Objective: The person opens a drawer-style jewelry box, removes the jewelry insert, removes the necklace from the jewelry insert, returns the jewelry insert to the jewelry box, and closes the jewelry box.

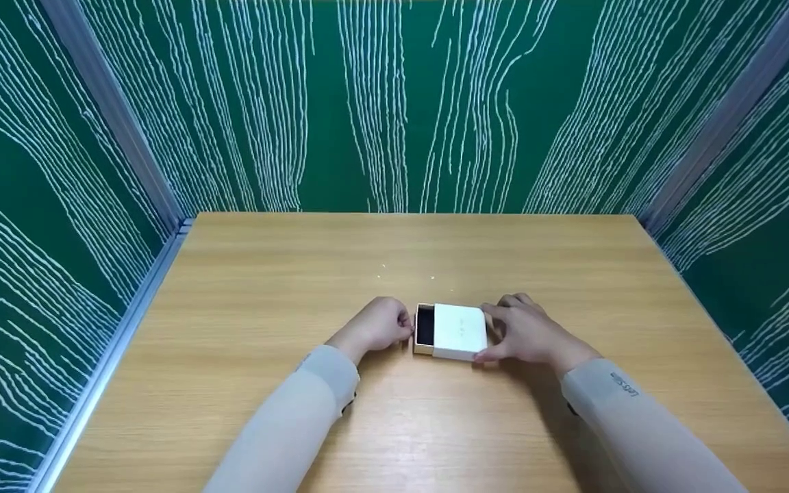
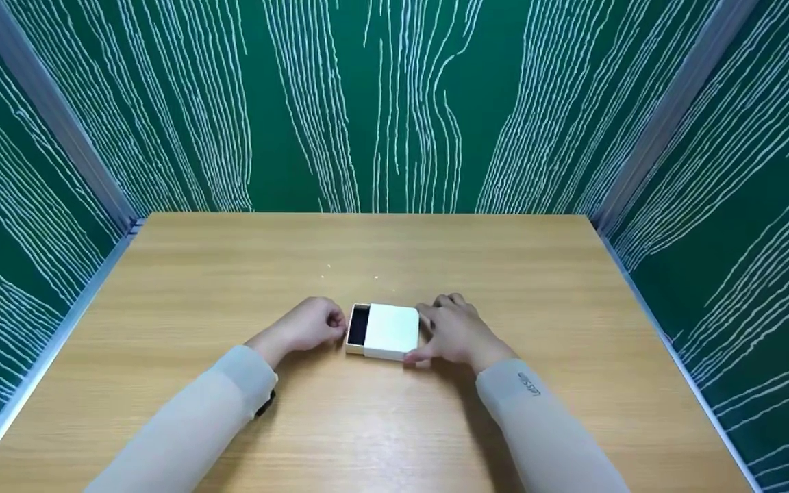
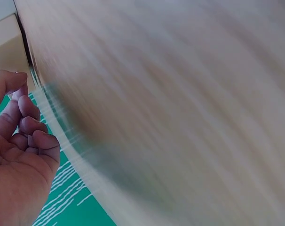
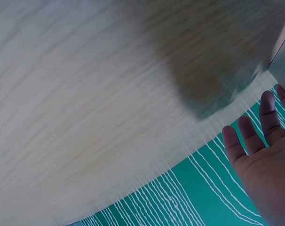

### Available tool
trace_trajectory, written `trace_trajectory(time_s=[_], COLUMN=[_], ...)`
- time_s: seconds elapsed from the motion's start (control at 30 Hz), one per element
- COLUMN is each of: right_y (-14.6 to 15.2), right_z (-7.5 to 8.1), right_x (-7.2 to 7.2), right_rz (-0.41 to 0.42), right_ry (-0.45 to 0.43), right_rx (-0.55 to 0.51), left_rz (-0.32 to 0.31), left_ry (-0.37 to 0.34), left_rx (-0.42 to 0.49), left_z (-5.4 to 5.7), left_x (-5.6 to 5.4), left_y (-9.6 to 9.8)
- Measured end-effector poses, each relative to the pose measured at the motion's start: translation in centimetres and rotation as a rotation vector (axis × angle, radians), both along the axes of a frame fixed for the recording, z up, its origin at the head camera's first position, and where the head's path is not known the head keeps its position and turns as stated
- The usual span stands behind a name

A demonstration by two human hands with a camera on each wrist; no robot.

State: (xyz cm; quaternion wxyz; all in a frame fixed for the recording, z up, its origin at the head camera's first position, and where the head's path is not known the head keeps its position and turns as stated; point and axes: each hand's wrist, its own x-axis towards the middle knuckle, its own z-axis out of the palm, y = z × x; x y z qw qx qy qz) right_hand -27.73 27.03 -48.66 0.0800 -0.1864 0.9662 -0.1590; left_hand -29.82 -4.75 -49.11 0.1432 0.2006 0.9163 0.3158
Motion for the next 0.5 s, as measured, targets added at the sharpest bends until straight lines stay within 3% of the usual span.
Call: trace_trajectory(time_s=[0.5], right_y=[0.07], right_z=[0.13], right_x=[0.04], right_rz=[-0.016], right_ry=[-0.027], right_rx=[-0.011], left_rz=[0.001], left_ry=[-0.013], left_rx=[0.007], left_z=[0.12], left_x=[0.08], left_y=[-0.13])
